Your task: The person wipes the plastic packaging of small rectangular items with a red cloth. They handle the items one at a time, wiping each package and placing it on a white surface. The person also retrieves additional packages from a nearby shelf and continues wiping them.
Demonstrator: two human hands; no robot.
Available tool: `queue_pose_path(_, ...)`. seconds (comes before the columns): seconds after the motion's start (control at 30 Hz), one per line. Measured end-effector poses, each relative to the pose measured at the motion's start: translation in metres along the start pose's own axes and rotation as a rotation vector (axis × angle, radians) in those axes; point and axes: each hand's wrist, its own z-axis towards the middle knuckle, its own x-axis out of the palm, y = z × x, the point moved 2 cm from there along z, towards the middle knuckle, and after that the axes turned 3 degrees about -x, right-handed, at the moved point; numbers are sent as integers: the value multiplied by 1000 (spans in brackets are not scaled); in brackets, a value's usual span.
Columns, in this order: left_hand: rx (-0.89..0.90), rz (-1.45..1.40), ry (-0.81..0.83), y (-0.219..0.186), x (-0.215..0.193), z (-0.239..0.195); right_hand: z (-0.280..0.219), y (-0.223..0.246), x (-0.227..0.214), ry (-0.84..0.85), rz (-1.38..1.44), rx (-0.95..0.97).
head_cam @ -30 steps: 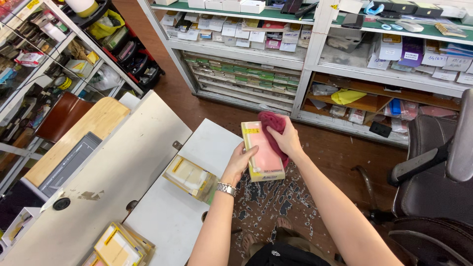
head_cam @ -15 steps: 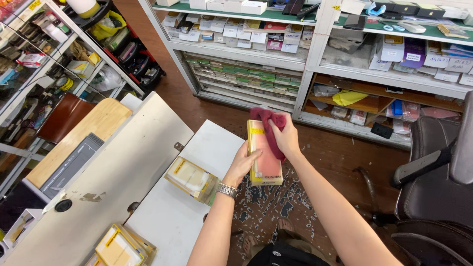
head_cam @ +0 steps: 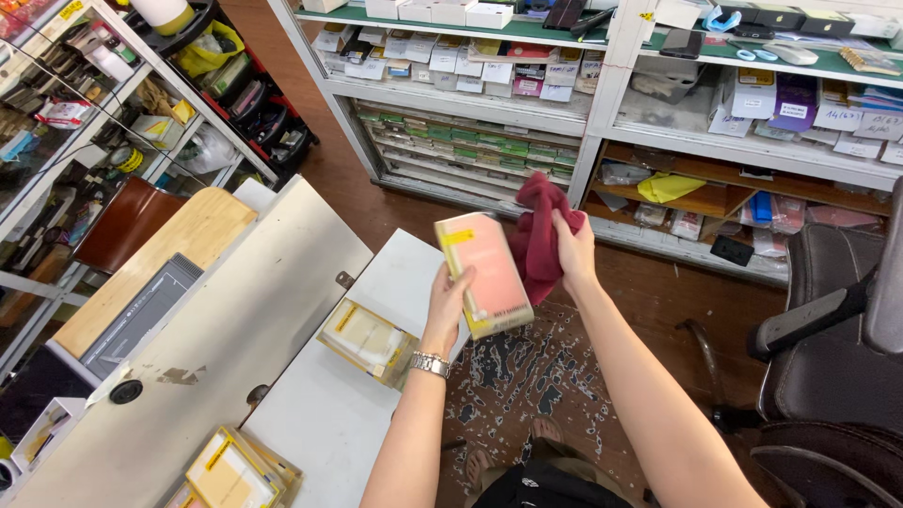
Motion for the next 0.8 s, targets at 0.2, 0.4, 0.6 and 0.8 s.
queue_pose_path(0.2, 149, -197, -515, 23, -14, 26, -71, 17, 33, 444, -40, -31)
queue_pose_path(0.4, 115, -630, -251, 49, -5, 49, -113, 28, 67, 360, -586, -606)
queue_pose_path(0.6, -128, -641, -306, 57, -30, 41, -63, 28, 30, 127, -506, -399)
queue_pose_path(0.8, -231, -716, -345, 78, -47, 52, -59, 48, 24, 153, -156, -225)
